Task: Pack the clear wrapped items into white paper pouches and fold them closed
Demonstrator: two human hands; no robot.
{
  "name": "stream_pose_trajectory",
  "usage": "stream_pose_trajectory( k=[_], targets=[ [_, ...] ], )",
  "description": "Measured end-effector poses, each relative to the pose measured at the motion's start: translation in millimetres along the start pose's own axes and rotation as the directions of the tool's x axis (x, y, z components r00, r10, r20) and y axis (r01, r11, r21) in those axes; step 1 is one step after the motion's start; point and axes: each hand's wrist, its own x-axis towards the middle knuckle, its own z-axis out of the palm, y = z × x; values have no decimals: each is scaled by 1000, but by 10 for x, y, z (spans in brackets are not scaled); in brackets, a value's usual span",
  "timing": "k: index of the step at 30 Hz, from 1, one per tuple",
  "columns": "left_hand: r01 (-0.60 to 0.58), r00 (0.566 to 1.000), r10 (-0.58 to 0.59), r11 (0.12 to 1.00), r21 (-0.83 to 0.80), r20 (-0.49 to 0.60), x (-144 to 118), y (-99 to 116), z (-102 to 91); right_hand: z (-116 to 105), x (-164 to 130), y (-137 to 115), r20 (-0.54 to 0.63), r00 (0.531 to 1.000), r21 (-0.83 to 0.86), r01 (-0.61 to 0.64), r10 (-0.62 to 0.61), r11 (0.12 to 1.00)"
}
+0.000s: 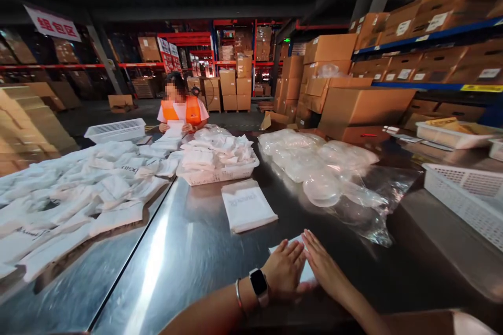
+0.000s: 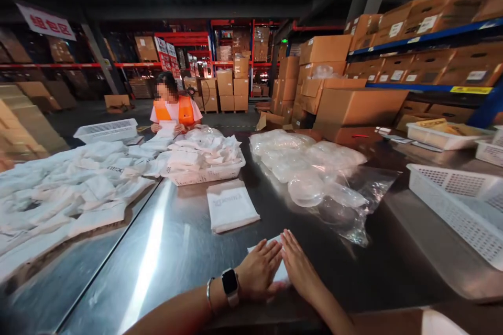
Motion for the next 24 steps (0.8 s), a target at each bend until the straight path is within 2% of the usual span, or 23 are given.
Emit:
stream_pose_trajectory(
  k=[2, 3, 5, 7, 9, 10, 11, 13, 14, 15, 18, 21, 22, 24],
  targets=[
    [4, 1000, -4, 1000, -2, -18, -38, 15, 46, -41, 50, 79, -30, 993, 86, -108, 111, 990],
    [3, 1000, -3, 1000, -5, -28, -59, 22, 68, -94, 88, 98, 11, 987, 166, -162, 162, 973],
    [-6, 999, 5, 1000, -9, -48, -85, 9, 99, -259, 175, 70, 242, 946, 375, -295, 214, 879],
    [25, 997, -25, 1000, -1, -73, -76, -84, 88, -469, 266, -60, 527, 836, 527, -461, 152, 714],
    [174, 976, -171, 985, 5, -133, -41, -287, 8, -681, 383, -265, 667, 742, 579, -574, 68, 579],
    [291, 942, -286, 957, 1, -176, -26, -424, -59, -779, 470, -381, 689, 722, 588, -605, 59, 538],
    [417, 887, -408, 909, -5, -214, -19, -577, -140, -867, 586, -499, 692, 718, 598, -626, 73, 501],
    [609, 767, -593, 793, -13, -246, -41, -887, -318, -1021, 935, -730, 664, 738, 635, -643, 124, 427],
    [655, 734, -638, 756, -6, -235, -68, -1024, -400, -1088, 1171, -841, 634, 761, 673, -630, 137, 388],
    [672, 725, -656, 740, 6, -209, -99, -1139, -468, -1151, 1444, -949, 575, 806, 726, -582, 140, 366],
    [637, 766, -628, 770, 32, -137, -175, -1327, -568, -1310, 2372, -1252, 417, 900, 838, -436, 130, 328],
    [596, 802, -590, 801, 59, -94, -187, -1341, -569, -1389, 3157, -1462, 312, 946, 893, -324, 89, 312],
    [587, 809, -581, 807, 67, -84, -184, -1330, -567, -1385, 3328, -1492, 313, 949, 884, -306, 40, 353],
    [577, 816, -574, 813, 78, -66, -178, -1309, -574, -1327, 3498, -1470, 408, 912, 797, -332, -44, 504]
  ],
)
